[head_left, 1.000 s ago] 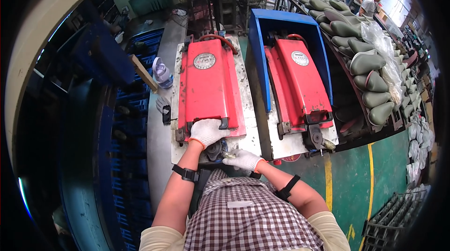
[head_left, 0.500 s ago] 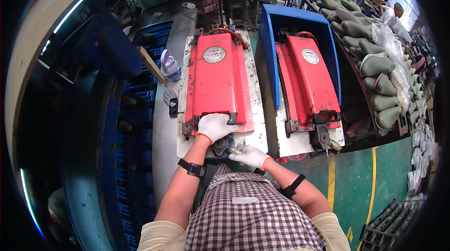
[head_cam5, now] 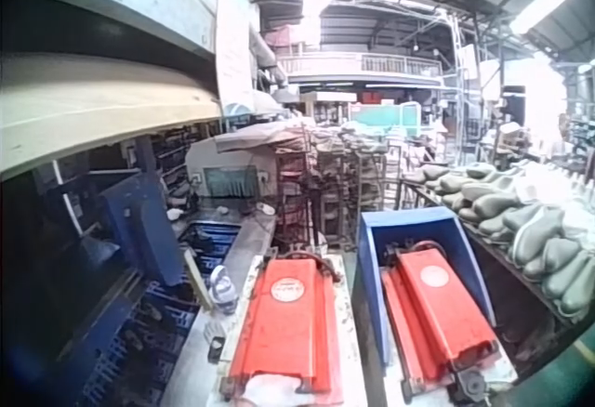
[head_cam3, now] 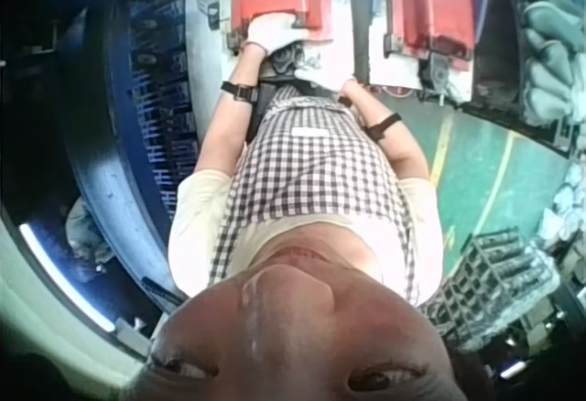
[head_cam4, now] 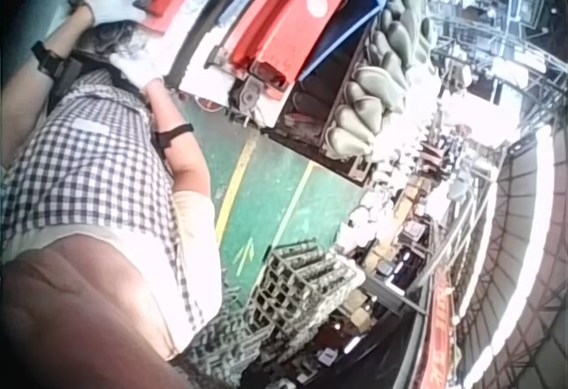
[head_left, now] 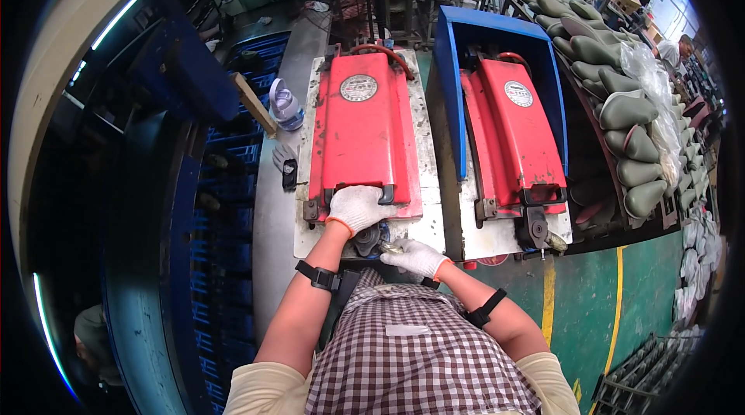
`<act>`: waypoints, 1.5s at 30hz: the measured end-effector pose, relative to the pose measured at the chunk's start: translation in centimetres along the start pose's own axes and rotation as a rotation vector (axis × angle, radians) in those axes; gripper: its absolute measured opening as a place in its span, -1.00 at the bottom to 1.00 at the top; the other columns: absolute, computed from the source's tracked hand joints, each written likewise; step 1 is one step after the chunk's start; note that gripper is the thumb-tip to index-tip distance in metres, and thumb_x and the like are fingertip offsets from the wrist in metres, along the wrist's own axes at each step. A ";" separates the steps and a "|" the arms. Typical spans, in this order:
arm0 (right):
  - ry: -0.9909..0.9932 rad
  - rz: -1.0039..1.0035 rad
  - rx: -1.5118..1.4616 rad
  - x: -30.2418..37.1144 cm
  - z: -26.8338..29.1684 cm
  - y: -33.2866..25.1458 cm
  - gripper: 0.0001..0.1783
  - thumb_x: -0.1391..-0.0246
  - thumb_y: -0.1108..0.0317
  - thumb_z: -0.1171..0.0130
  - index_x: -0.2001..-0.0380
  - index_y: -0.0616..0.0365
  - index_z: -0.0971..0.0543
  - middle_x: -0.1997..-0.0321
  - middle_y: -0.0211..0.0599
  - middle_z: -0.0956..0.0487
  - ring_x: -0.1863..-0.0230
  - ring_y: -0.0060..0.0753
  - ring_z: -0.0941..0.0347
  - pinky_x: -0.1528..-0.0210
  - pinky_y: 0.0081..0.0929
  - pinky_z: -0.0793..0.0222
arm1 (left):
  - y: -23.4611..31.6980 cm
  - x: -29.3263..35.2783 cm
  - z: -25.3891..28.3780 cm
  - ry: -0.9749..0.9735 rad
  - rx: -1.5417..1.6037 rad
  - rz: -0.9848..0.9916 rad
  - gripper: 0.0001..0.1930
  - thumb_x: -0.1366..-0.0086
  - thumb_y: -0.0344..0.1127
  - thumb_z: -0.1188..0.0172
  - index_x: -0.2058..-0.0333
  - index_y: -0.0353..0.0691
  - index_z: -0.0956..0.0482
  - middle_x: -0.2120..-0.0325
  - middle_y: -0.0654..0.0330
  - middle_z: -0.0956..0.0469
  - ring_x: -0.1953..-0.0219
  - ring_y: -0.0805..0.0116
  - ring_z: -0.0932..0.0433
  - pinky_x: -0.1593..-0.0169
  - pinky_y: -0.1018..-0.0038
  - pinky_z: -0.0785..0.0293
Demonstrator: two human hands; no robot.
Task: The person is manufacturing shoes in a factory, putting shoes in a machine and then on a conveyor belt.
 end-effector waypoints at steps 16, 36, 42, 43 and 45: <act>-0.001 -0.008 -0.001 0.8 0.1 -0.8 -0.25 -0.17 -0.23 -0.27 -0.11 0.25 -0.57 0.42 -0.28 -0.62 0.42 -0.44 -0.58 0.26 -0.40 -0.50 | 0.1 0.1 0.2 0.000 -0.005 -0.019 -0.31 -0.17 0.43 -0.18 0.28 -0.21 -0.74 0.27 -0.04 -0.72 0.16 -0.02 -0.70 0.06 0.11 -0.59; -0.102 -0.067 -0.269 -0.3 -0.6 -1.8 -0.48 -0.19 0.01 -0.31 0.03 0.24 -0.54 0.51 -0.42 -0.50 0.61 -0.58 -0.37 0.58 -0.53 -0.28 | 0.8 0.2 0.8 -0.001 -0.034 -0.060 -0.36 -0.21 0.36 -0.18 0.31 -0.22 -0.74 0.37 -0.04 -0.71 0.26 -0.01 -0.72 0.19 0.09 -0.61; 0.083 0.047 -0.376 -1.1 -1.7 -0.7 -0.62 -0.21 0.09 -0.31 0.11 0.13 -0.53 0.52 -0.52 -0.44 0.59 -0.59 -0.32 0.59 -0.52 -0.24 | 0.5 0.2 0.5 0.011 -0.028 -0.068 -0.37 -0.21 0.34 -0.19 0.32 -0.22 -0.74 0.38 -0.06 -0.71 0.27 -0.01 -0.72 0.18 0.08 -0.61; 0.048 -0.022 -0.509 -0.8 -3.1 -0.2 -0.67 -0.24 0.09 -0.29 0.16 0.09 -0.50 0.54 -0.54 -0.40 0.61 -0.60 -0.27 0.61 -0.53 -0.19 | 0.5 0.4 0.6 0.046 -0.025 -0.084 -0.38 -0.21 0.34 -0.19 0.33 -0.23 -0.74 0.38 -0.06 -0.71 0.27 -0.01 -0.72 0.18 0.08 -0.61; 0.073 -0.095 -0.764 0.8 -6.7 -1.7 -0.73 -0.32 0.08 -0.20 0.30 -0.02 -0.41 0.58 -0.57 -0.30 0.65 -0.64 -0.15 0.65 -0.55 -0.04 | 0.5 0.9 0.5 0.078 -0.024 -0.104 -0.38 -0.21 0.33 -0.19 0.33 -0.23 -0.74 0.39 -0.07 -0.71 0.27 -0.02 -0.72 0.18 0.08 -0.61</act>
Point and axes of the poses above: each hand's wrist, its own x-axis away from the middle knuckle, its own z-axis out of the back of the hand, y = z × x, the point moved 9 cm from there along -x, towards the middle knuckle
